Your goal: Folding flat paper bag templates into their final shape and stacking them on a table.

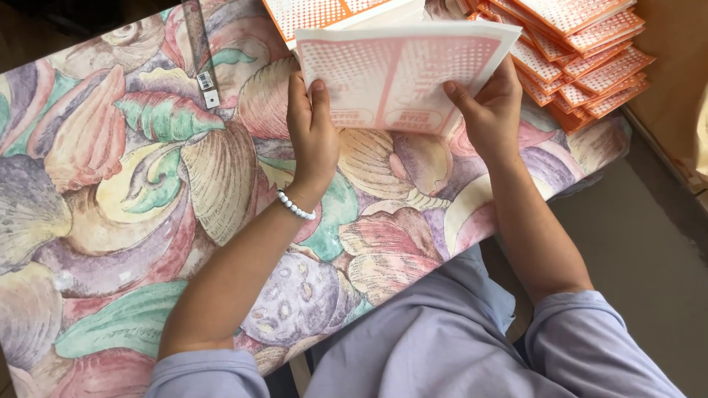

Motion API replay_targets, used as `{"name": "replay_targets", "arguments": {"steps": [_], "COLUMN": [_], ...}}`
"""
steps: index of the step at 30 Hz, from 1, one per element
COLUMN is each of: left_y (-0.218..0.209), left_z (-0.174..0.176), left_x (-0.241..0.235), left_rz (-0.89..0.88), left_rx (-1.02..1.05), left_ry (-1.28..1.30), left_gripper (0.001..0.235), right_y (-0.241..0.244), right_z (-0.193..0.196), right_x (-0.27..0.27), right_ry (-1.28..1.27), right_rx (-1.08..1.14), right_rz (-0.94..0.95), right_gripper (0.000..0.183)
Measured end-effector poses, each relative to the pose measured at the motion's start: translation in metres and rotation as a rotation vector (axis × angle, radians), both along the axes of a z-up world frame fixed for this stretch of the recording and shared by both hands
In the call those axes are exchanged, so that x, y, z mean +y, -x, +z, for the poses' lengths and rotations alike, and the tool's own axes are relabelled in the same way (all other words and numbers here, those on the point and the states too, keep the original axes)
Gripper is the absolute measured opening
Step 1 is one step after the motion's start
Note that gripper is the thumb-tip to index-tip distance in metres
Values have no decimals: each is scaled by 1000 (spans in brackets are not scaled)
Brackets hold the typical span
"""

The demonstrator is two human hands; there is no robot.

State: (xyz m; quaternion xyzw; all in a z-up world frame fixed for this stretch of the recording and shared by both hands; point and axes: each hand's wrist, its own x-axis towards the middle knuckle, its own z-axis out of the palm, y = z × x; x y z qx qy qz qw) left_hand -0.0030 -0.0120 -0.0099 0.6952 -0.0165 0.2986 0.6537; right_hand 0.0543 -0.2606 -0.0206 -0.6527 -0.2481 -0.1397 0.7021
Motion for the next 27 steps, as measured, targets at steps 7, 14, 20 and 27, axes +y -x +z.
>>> {"name": "replay_targets", "arguments": {"steps": [7, 14, 20, 27], "left_y": [-5, -3, -1, -2], "left_z": [-14, -19, -15, -20], "left_x": [-2, -6, -9, -10], "left_rz": [-32, 40, 91, 82], "left_rx": [42, 30, -40, -18], "left_ry": [1, -24, -32, -40], "left_gripper": [40, 39, 25, 33], "right_y": [-3, -4, -3, -4], "right_z": [-9, -10, -9, -10], "right_x": [-3, -2, -3, -5], "right_ry": [-15, 20, 32, 106], "right_rx": [71, 13, 54, 97], "right_rz": [28, 3, -41, -67], "right_gripper": [74, 53, 34, 30]}}
